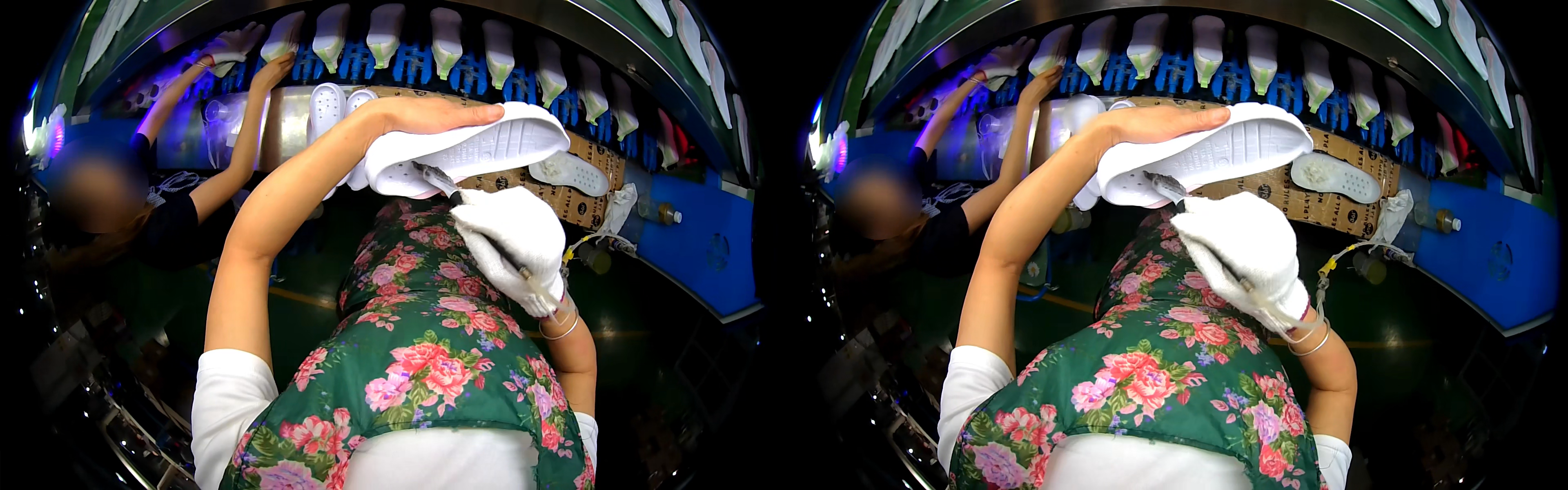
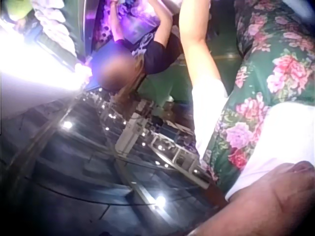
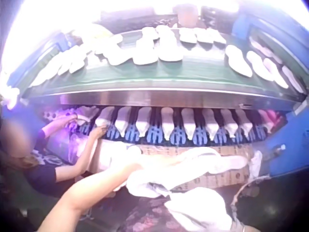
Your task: The person applies adhesive to shoe soles using a brush applicator, coating the surfaces and edges while turning each piece, and places the coated soles onto the conveyor belt above.
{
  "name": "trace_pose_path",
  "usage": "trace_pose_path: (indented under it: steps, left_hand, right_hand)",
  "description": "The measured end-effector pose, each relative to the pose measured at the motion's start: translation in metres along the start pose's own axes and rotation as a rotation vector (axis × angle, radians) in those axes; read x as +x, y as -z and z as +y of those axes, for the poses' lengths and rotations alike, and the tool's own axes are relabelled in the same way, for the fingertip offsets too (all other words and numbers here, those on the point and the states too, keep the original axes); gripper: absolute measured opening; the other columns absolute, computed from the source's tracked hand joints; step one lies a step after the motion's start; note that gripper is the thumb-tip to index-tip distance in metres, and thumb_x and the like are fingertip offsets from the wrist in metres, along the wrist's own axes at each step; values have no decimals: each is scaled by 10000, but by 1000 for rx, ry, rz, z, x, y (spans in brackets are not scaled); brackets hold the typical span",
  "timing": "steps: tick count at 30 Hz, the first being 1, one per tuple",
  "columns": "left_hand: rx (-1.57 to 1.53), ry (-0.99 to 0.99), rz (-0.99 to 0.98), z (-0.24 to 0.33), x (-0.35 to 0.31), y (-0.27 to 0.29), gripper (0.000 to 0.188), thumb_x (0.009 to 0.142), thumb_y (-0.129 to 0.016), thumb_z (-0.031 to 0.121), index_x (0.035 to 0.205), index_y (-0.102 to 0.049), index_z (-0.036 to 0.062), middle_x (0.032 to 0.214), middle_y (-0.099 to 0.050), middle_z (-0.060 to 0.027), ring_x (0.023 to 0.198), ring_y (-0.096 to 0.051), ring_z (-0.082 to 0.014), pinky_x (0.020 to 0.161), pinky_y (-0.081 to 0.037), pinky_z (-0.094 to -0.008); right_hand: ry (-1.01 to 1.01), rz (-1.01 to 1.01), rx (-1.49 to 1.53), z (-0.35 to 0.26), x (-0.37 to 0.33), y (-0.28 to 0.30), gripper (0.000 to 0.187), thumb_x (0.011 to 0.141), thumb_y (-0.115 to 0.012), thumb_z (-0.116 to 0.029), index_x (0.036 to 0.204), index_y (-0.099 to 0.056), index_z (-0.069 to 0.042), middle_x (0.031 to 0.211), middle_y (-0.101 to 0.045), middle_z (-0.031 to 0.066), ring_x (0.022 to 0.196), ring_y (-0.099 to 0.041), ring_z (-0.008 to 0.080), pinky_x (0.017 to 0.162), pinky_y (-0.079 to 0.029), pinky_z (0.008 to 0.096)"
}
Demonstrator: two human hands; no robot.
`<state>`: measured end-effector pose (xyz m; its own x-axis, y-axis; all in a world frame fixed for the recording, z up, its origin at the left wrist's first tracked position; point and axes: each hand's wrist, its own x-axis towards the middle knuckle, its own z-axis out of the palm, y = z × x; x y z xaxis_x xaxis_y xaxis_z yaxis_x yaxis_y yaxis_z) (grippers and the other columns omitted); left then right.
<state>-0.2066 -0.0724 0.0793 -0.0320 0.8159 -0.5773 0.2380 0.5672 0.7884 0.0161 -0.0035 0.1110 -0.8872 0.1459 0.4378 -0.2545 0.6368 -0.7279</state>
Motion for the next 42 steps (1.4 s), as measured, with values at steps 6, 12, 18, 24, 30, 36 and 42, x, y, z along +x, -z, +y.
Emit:
trace_pose_path:
  steps: [6, 12, 18, 24, 30, 36, 42]
  left_hand:
    - [-217, 75, -42, -3, 5, 1, 882, 890, -496, 783, 1402, -584, 71, 1272, -636, -237, 1074, -687, -296, 842, -586, -380]
    - [-272, 74, -41, -6, 7, -1, 871, 898, -501, 770, 1412, -564, 69, 1254, -638, -235, 1002, -705, -276, 787, -602, -373]
    - [-277, 2, 39, -28, 21, -6, 924, 846, -494, 832, 1298, -651, 41, 1189, -670, -242, 1017, -709, -297, 786, -596, -378]
    - [-472, 24, -19, -21, 9, -9, 875, 917, -485, 745, 1439, -501, 43, 1133, -658, -236, 792, -741, -275, 609, -642, -403]
    - [-665, -80, -88, -40, 11, -16, 835, 946, -397, 750, 1392, -541, 59, 1019, -682, -225, 726, -732, -307, 602, -641, -415]
    - [-1542, -204, -514, -58, 17, -46, 1000, 876, -265, 863, 1429, -472, 55, 1036, -670, -289, 789, -711, -488, 654, -628, -547]
    - [-1585, -283, -15, -66, 20, -104, 453, 1079, -380, 340, 1321, -547, -5, 1216, -670, -193, 1049, -696, -270, 957, -565, -458]
  right_hand:
    - [35, -57, 95, -9, -6, -9, 342, 729, -796, -16, 1055, -733, -96, 958, -728, 129, 779, -687, 284, 666, -532, 373]
    - [76, -35, -26, -9, -9, -14, 323, 735, -796, -7, 1041, -741, -93, 960, -738, 131, 763, -693, 268, 671, -537, 371]
    - [-52, 71, 48, -16, -14, -16, 312, 733, -801, 2, 1028, -752, -88, 941, -740, 123, 788, -703, 269, 678, -540, 351]
    - [-246, 80, 298, -18, -15, -16, 243, 764, -787, 11, 1000, -755, -38, 984, -751, 137, 804, -711, 241, 720, -552, 335]
    - [-549, 442, 424, 0, -21, -14, 207, 824, -734, 64, 1032, -736, 60, 1027, -746, 139, 935, -700, 174, 852, -542, 291]
    - [-497, 490, 88, 7, -4, -2, 199, 830, -738, 68, 1029, -731, 60, 1033, -747, 139, 948, -703, 183, 866, -547, 301]
    - [-359, 320, -7, 16, 4, 10, 196, 807, -768, 40, 1000, -743, 20, 971, -754, 125, 878, -719, 192, 818, -549, 302]
